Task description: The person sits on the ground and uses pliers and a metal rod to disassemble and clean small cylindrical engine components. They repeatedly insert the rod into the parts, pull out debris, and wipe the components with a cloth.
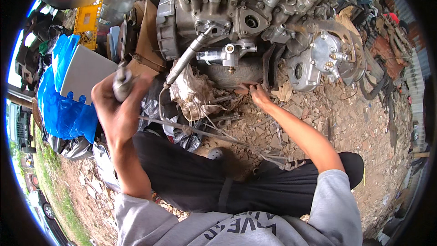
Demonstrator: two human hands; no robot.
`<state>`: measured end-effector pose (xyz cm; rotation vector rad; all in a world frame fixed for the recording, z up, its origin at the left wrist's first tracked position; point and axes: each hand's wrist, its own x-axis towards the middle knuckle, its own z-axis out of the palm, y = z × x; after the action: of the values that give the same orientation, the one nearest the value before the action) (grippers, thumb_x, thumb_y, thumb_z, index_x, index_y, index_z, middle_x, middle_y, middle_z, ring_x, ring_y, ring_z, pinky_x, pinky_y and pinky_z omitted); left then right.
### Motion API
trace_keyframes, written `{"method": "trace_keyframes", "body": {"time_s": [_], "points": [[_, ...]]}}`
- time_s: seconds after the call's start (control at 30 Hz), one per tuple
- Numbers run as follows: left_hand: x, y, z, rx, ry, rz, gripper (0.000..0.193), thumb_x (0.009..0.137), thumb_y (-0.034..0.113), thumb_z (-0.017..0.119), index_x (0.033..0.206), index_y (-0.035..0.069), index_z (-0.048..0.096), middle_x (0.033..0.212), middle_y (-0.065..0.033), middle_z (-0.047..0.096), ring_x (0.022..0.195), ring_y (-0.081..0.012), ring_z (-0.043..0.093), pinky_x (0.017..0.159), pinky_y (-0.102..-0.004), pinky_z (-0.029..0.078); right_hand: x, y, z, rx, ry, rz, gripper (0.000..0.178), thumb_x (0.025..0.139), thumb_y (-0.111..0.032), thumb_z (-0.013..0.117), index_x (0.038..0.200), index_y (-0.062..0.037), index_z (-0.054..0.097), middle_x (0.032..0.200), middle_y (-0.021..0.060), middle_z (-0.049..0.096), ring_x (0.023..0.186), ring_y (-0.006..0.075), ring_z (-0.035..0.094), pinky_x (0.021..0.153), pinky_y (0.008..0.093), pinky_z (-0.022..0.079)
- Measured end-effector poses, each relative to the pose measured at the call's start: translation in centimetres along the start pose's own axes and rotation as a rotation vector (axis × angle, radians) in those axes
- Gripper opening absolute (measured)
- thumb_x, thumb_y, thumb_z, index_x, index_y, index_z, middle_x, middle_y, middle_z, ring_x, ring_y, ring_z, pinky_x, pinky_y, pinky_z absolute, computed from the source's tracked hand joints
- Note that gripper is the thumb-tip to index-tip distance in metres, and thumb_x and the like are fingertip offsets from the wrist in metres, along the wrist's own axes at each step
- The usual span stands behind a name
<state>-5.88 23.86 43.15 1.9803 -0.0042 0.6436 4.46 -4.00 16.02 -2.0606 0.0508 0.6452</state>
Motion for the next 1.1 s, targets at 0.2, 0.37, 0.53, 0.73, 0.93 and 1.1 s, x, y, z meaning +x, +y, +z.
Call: {"method": "trace_keyframes", "body": {"time_s": [0.2, 0.37, 0.53, 0.73, 0.93, 1.1], "points": [[-2.5, -1.5, -6.1, -0.106, 0.119, 0.018, 0.031, 0.085, 0.004, 0.069, 0.070, 0.013, 0.044, 0.060, 0.0060, 0.037, 0.050, -0.0041, 0.034, 0.045, -0.0229, 0.022, 4.5, 4.6, 9.4, 0.678, -0.023, 0.265, 0.049, 0.110, -0.035, 0.022, 0.154, -0.0171, 0.037, 0.136, 0.0201, 0.059, 0.116, 0.0341, 0.064, 0.086, 0.0501, 0.061], [-3.7, -3.0, -7.7, -0.194, 0.176, 0.090, 0.029, 0.087, 0.004, 0.066, 0.072, 0.012, 0.043, 0.060, 0.0029, 0.036, 0.049, -0.0058, 0.032, 0.045, -0.0229, 0.022, 3.3, 4.4, 8.6, 0.838, -0.268, 0.006, 0.058, 0.108, -0.049, 0.027, 0.159, -0.0218, 0.025, 0.154, 0.0206, 0.039, 0.107, 0.0299, 0.064, 0.079, 0.0441, 0.062], [-3.2, -3.5, -6.2, -0.255, 0.266, 0.044, 0.034, 0.087, 0.004, 0.065, 0.069, 0.012, 0.037, 0.051, 0.0005, 0.036, 0.040, -0.0057, 0.027, 0.040, -0.0247, 0.016, 4.2, 5.3, 9.6, 0.499, -0.145, 0.205, 0.054, 0.108, -0.042, 0.026, 0.159, -0.0257, 0.023, 0.164, 0.0158, 0.021, 0.148, 0.0406, 0.029, 0.101, 0.0561, 0.053], [-2.0, -5.9, -5.4, -0.324, 0.105, 0.060, 0.035, 0.093, 0.005, 0.057, 0.069, 0.015, 0.034, 0.051, 0.0027, 0.028, 0.041, -0.0078, 0.024, 0.042, -0.0268, 0.021, 2.3, 7.1, 6.9, 1.068, 0.111, 0.109, 0.050, 0.104, -0.038, 0.044, 0.154, -0.0308, 0.041, 0.140, 0.0032, 0.056, 0.090, 0.0142, 0.065, 0.098, 0.0576, 0.048], [0.6, -10.3, -2.9, -0.506, 0.113, 0.025, 0.037, 0.088, 0.005, 0.065, 0.065, 0.012, 0.037, 0.048, 0.0015, 0.036, 0.038, -0.0070, 0.032, 0.039, -0.0250, 0.024, 0.3, 6.5, 3.1, 1.185, 0.679, -0.113, 0.040, 0.105, -0.027, 0.043, 0.142, -0.0150, 0.053, 0.128, 0.0030, 0.063, 0.096, 0.0143, 0.062, 0.086, 0.0383, 0.051], [2.0, -12.1, -1.0, -0.520, 0.173, -0.039, 0.039, 0.091, 0.012, 0.065, 0.063, 0.013, 0.038, 0.049, 0.0014, 0.036, 0.038, -0.0079, 0.030, 0.038, -0.0251, 0.026, -3.6, 1.6, 1.0, 1.150, 0.906, -0.365, 0.031, 0.104, -0.030, 0.052, 0.125, -0.0097, 0.061, 0.096, -0.0035, 0.057, 0.085, 0.0090, 0.053, 0.078, 0.0332, 0.047]]}}
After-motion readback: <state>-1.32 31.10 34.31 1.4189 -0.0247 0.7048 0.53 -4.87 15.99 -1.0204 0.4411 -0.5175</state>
